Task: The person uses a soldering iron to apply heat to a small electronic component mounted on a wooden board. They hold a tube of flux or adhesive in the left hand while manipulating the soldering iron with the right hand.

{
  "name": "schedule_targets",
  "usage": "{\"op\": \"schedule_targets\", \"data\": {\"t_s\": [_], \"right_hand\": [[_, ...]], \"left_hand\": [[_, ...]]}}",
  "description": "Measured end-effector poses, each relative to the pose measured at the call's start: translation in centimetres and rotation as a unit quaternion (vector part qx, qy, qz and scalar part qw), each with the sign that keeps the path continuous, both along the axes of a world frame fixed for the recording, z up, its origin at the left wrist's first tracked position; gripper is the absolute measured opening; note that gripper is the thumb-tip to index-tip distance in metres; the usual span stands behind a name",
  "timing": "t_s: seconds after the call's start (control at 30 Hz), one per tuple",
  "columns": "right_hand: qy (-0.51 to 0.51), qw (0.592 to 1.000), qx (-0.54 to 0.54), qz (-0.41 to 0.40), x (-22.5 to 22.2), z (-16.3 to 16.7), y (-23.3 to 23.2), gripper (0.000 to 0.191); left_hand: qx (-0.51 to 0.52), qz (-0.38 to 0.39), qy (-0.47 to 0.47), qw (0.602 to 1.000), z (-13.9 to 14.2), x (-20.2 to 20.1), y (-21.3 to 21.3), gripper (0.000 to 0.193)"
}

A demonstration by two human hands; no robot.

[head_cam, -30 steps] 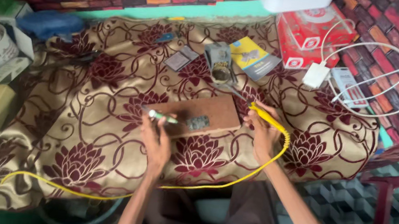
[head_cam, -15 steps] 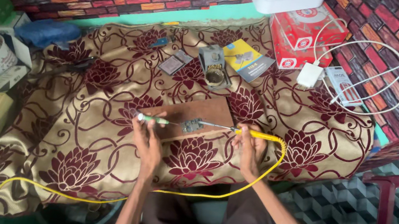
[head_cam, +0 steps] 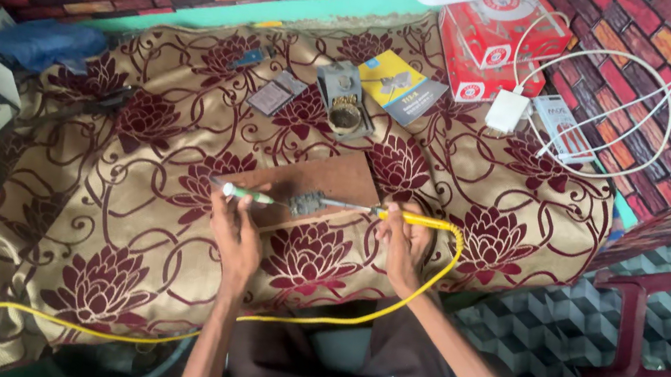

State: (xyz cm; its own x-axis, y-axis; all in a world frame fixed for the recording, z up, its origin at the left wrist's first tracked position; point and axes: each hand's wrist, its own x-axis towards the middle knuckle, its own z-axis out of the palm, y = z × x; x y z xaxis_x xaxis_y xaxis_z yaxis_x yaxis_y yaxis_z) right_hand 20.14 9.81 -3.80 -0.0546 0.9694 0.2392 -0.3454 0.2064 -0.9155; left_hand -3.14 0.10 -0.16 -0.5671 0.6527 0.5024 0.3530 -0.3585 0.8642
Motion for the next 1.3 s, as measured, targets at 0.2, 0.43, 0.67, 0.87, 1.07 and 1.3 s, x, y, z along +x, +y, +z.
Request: {"op": "schedule_targets", "data": {"t_s": [0.2,0.43,0.67,0.87,1.07,1.3], "right_hand": [[0.023,0.999,0.024,0.028,0.0,0.5,-0.2,0.021],[0.111,0.992,0.012,-0.053,1.5,4.4,2.8,0.022],[-0.089,0.987,0.124,-0.059,-0.9,6.5,7.5,0.029],[-0.125,0.982,0.143,-0.009,-3.5,6.8,9.4,0.033],[-0.146,0.980,0.132,-0.003,-4.1,7.1,9.2,0.031],[-0.167,0.976,0.134,-0.040,-4.2,6.6,9.1,0.029]], "left_hand": [[0.030,0.013,-0.041,0.999,-0.4,-0.2,-0.1,0.016],[0.004,0.037,-0.038,0.999,-0.5,-0.6,0.2,0.028],[0.026,0.054,-0.016,0.998,-0.1,0.1,-0.1,0.028],[-0.028,0.097,-0.038,0.994,0.1,0.2,-0.1,0.022],[-0.043,0.088,-0.036,0.995,0.5,0.5,-0.2,0.024],[-0.029,0.074,-0.016,0.997,0.9,0.6,-0.7,0.023]]}}
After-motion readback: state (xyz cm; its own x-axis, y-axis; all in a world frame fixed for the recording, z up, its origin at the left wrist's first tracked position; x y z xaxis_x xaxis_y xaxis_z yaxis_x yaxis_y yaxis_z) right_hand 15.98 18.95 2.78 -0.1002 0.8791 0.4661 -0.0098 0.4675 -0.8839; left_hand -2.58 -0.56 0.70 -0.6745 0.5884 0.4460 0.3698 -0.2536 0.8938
